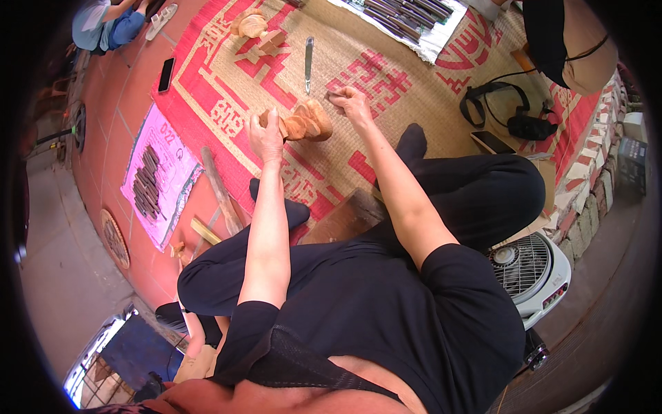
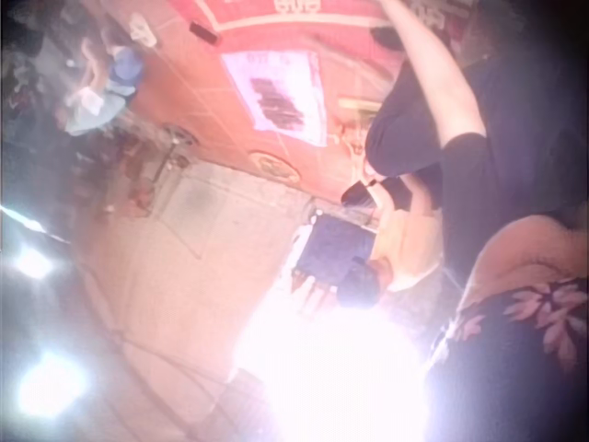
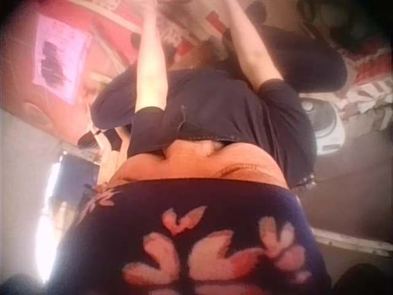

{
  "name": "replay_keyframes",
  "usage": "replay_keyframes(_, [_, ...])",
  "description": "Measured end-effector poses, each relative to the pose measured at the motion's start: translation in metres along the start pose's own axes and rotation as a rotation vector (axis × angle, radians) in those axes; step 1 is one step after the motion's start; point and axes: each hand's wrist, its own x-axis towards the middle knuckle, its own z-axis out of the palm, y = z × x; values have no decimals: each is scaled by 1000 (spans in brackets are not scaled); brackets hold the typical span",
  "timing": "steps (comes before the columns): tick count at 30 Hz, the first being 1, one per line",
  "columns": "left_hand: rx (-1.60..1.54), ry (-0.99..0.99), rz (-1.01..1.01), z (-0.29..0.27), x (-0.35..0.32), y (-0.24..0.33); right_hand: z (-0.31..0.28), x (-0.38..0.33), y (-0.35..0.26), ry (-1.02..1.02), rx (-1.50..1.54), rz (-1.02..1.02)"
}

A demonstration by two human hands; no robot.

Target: The person sits on a mat and uses a knife to carve a small wooden block, repeatedly peeling thin shavings from its surface. The person rotates the block and continues carving while other people work nearby.

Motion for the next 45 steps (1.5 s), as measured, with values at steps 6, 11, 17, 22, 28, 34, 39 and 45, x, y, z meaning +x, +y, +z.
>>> replay_keyframes(6, [-7,-12,0,3,2,-1,6,20,58,88,-351,-144])
replay_keyframes(11, [30,3,29,4,2,-6,48,13,56,24,-422,-344])
replay_keyframes(17, [-78,16,4,1,-1,-9,70,13,64,40,-336,-273])
replay_keyframes(22, [37,-53,-19,5,-1,13,80,33,56,297,-758,-242])
replay_keyframes(28, [83,-7,68,11,2,11,47,39,30,206,-407,-110])
replay_keyframes(34, [87,-49,66,9,-2,13,67,22,65,139,-441,-310])
replay_keyframes(39, [62,-16,78,13,-2,12,60,53,50,270,-517,-96])
replay_keyframes(45, [28,-45,24,6,0,4,65,23,71,88,-321,-323])
